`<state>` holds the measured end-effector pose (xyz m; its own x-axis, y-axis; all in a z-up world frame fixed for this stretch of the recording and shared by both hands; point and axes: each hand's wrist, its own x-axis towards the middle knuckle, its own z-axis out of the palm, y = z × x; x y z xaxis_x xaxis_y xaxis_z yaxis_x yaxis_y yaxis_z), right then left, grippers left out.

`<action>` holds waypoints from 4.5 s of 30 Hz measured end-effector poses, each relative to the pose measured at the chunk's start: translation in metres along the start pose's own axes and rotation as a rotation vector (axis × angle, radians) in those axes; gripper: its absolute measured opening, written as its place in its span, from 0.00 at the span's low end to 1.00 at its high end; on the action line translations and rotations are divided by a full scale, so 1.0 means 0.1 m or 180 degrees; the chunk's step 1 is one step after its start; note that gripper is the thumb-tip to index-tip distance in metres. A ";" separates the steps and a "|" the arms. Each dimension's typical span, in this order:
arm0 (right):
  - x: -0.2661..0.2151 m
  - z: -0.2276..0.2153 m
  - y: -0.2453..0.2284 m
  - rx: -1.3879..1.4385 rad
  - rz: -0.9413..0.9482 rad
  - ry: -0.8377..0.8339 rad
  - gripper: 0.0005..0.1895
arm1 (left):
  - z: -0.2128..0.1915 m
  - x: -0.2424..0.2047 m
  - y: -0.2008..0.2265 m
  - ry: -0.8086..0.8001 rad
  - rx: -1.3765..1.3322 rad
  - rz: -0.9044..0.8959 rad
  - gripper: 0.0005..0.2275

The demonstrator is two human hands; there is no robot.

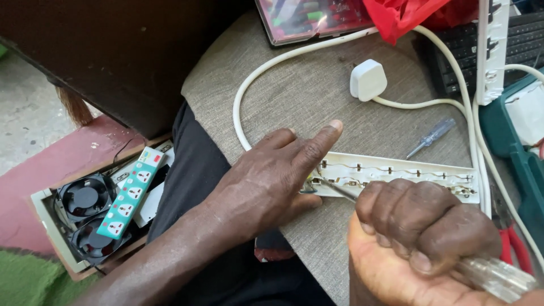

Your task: The person uses a screwdriver to tighten screws on the internal wiring of a disassembled white power strip. They systematically move along the strip, securing connections at various points while the device rests on a work surface.

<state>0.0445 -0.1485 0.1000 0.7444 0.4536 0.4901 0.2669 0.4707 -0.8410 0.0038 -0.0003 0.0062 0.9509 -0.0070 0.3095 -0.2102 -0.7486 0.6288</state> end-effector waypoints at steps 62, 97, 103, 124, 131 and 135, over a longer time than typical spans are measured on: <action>0.37 0.04 -0.15 0.0094 0.0686 0.0237 0.38 | -0.06 0.00 0.01 -0.0159 -0.0230 0.0005 0.55; 0.30 -0.16 -0.15 -0.0203 0.0295 0.0235 0.40 | -0.02 0.32 0.04 -0.0175 -0.0235 0.0605 0.53; 0.41 -0.30 -0.24 -0.0600 0.0234 0.0195 0.36 | -0.02 0.45 0.01 -0.0484 -0.0277 0.0475 0.53; 0.34 -0.31 -0.11 -0.0632 0.0329 0.0739 0.38 | 0.09 0.47 -0.12 -0.0338 -0.0205 0.0523 0.52; 0.29 -0.32 -0.09 -0.0743 0.0145 0.0476 0.38 | 0.07 0.47 -0.10 -0.0407 -0.0165 0.0525 0.51; 0.28 -0.33 -0.08 -0.0772 0.0138 0.0476 0.40 | 0.06 0.46 -0.09 -0.0346 -0.0189 0.0559 0.50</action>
<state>0.0832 -0.1646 0.1129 0.8354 0.3442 0.4284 0.3582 0.2503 -0.8995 0.0503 0.0022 0.0107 0.9167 -0.2078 0.3414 -0.3849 -0.6892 0.6138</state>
